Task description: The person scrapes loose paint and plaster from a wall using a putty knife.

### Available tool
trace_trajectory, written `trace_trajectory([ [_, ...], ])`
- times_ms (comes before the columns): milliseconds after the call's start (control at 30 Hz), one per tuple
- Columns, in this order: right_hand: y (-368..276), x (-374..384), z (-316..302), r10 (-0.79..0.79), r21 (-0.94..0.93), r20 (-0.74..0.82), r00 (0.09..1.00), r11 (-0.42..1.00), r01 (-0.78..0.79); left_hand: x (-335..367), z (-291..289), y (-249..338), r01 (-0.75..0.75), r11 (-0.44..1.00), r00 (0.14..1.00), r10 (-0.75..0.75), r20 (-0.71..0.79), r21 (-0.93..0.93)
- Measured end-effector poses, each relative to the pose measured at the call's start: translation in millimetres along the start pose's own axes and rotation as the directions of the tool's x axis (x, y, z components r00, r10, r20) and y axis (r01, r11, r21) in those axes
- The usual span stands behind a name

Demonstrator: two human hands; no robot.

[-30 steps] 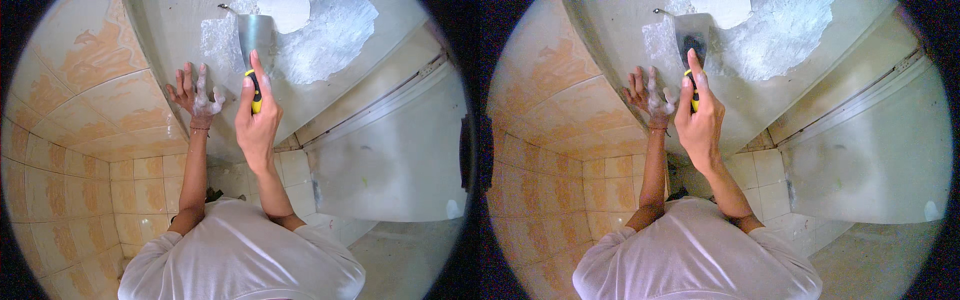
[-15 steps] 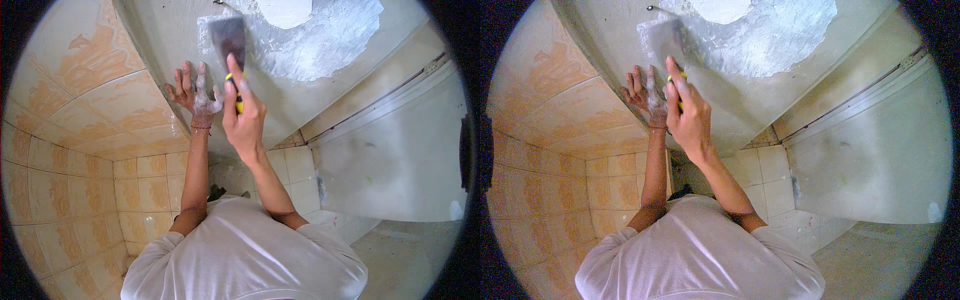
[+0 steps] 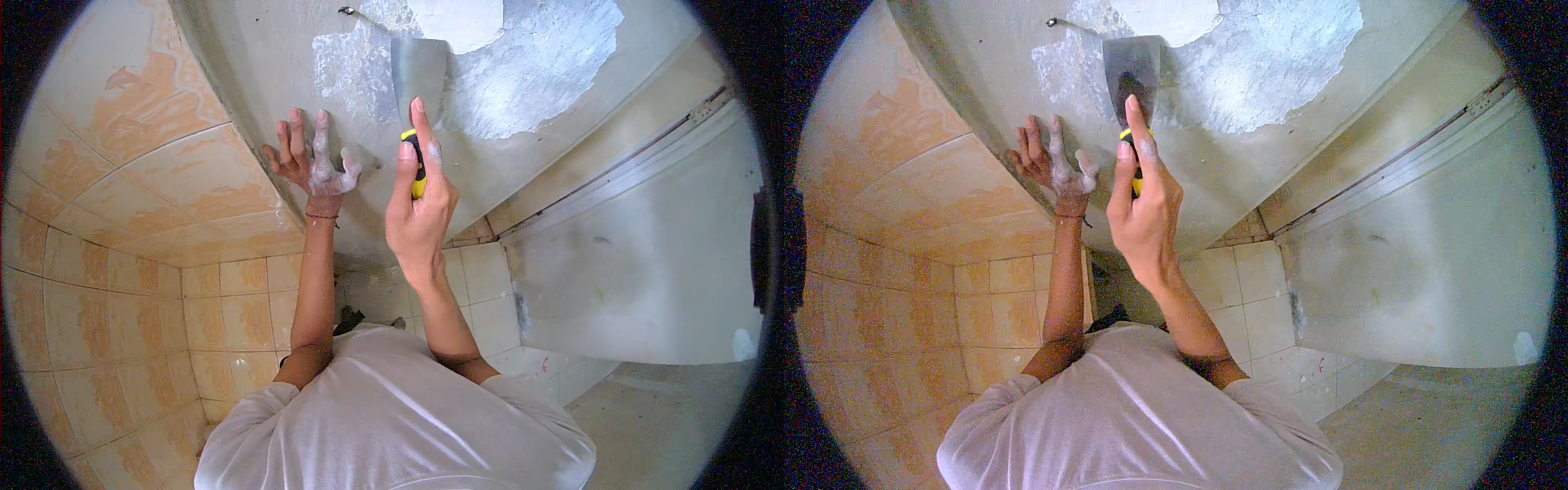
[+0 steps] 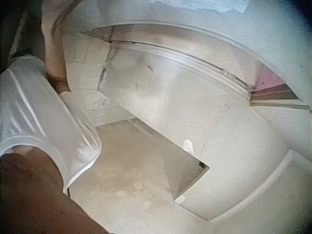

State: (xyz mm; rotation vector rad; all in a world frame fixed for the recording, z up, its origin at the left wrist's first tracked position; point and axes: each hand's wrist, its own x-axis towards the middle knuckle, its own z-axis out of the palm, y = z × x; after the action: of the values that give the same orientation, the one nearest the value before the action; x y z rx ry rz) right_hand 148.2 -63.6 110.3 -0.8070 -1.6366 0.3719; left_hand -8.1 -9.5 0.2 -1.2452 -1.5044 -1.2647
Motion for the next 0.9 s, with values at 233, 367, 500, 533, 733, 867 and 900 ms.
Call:
trace_trajectory([
  [233, 1.7, 3.9, 5.1, -0.064, -0.033, -0.056, 0.996, 0.998, 0.062, -0.8, 2.7, 0.5, 0.017, 1.0, 1.0, -0.017, -0.02, -0.004],
  [367, -14.7, 12.4, 2.3, 0.043, 0.005, -0.036, 0.998, 0.999, -0.043, -2.4, 5.6, 1.2, 0.044, 0.998, 0.999, -0.045, -0.023, -0.033],
  [500, -16.9, 12.8, 1.8, 0.012, 0.037, -0.042, 0.999, 0.999, -0.011, 3.0, -0.6, 0.8, 0.003, 1.0, 1.0, -0.003, -0.012, -0.007],
  [533, -12.7, 7.3, 0.0, 0.006, 0.001, -0.043, 0.999, 1.0, -0.006, 1.3, -0.9, 0.0, -0.009, 1.0, 1.0, 0.009, -0.016, -0.014],
  [733, -27.3, 10.9, -4.8, 0.1, 0.001, -0.01, 0.995, 0.995, -0.1, 1.0, -0.2, 1.3, 0.028, 1.0, 1.0, -0.028, -0.013, -0.004],
  [867, -15.9, 6.5, -2.7, 0.008, -0.045, -0.038, 0.999, 0.999, -0.01, -3.8, 5.3, 0.4, 0.059, 0.998, 0.998, -0.06, -0.029, -0.014],
  [900, -16.0, 4.2, -2.7, 0.018, -0.042, -0.048, 0.999, 0.999, -0.02, -4.1, 3.7, 1.3, 0.061, 0.998, 0.998, -0.061, -0.023, -0.017],
])
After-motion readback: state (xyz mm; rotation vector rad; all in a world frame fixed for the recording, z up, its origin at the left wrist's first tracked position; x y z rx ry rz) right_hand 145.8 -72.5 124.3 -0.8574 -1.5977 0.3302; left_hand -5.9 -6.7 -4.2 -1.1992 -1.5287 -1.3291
